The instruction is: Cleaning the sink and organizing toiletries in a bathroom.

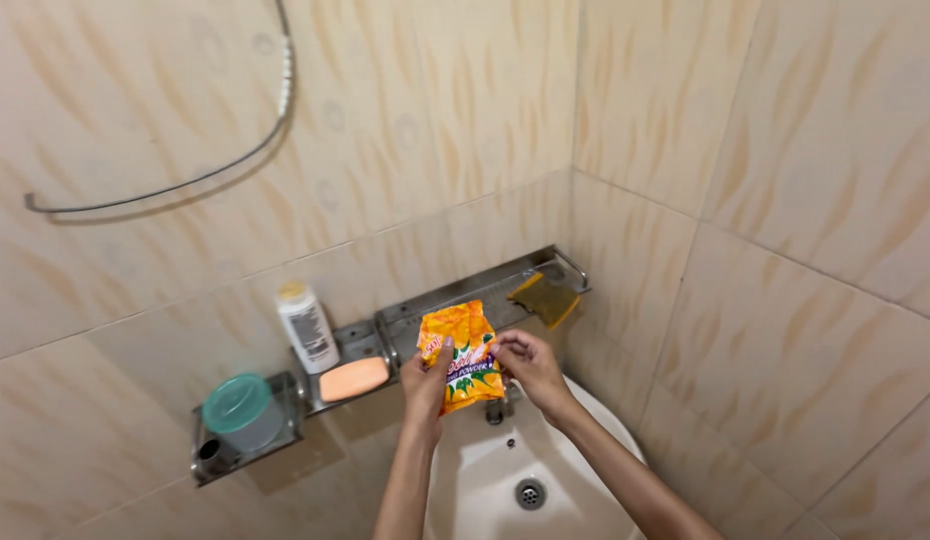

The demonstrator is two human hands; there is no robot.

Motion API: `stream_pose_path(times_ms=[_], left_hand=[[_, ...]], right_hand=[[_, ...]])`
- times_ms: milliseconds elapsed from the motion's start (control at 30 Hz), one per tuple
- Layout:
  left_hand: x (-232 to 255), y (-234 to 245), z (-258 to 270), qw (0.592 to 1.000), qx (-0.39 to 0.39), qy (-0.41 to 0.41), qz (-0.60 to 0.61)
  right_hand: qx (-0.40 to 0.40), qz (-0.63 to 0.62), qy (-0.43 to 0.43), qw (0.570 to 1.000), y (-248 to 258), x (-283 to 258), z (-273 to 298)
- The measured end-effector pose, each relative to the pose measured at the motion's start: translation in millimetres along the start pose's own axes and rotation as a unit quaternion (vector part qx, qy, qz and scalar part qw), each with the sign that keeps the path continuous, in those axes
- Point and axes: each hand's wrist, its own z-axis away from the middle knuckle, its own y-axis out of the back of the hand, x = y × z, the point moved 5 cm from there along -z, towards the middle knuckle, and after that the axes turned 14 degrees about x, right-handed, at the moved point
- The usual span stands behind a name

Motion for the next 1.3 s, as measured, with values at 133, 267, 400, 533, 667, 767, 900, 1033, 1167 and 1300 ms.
stream_pose_path(times_ms=[133, 267, 400, 533, 667, 767, 900, 1033, 1167, 1300], left_hand=[[-27, -15, -5, 0.999, -0.031, 0.012, 0.02], [-42, -13, -11, 1.0, -0.014, -0.016, -0.001], [-5, -16, -10, 0.991, 0.007, -0.132, -0.004], [24, -12, -34, 0.98, 0.064, -0.185, -0.044], [66, -10, -45, 0.961, 0.062, -0.26, -0.064], [88, -7, -49, 0.955, 0.079, -0.276, -0.068], [103, 14, -50, 0.932, 0.12, -0.331, -0.085], [118, 55, -42, 0.885, 0.226, -0.347, -0.212], [145, 73, -29, 0.851, 0.263, -0.359, -0.279], [163, 71, -26, 0.798, 0.269, -0.372, -0.389]], right_hand=[[-0.003, 0.036, -0.029, 0.999, 33, 20, -14], [-0.04, 0.061, -0.068, 0.995, 45, 41, -13], [-0.109, 0.091, -0.071, 0.987, 27, 26, -7], [-0.132, 0.085, -0.071, 0.985, 0, 31, -37], [-0.103, 0.092, 0.015, 0.99, -27, 33, -83], [-0.103, 0.091, 0.087, 0.987, -46, 20, -100], [-0.103, 0.118, 0.169, 0.973, -79, 6, -99], [-0.119, 0.118, 0.178, 0.97, -118, 16, -95], [-0.121, 0.141, 0.185, 0.965, -151, 10, -90], [-0.099, 0.216, 0.205, 0.95, -173, 0, -89]])
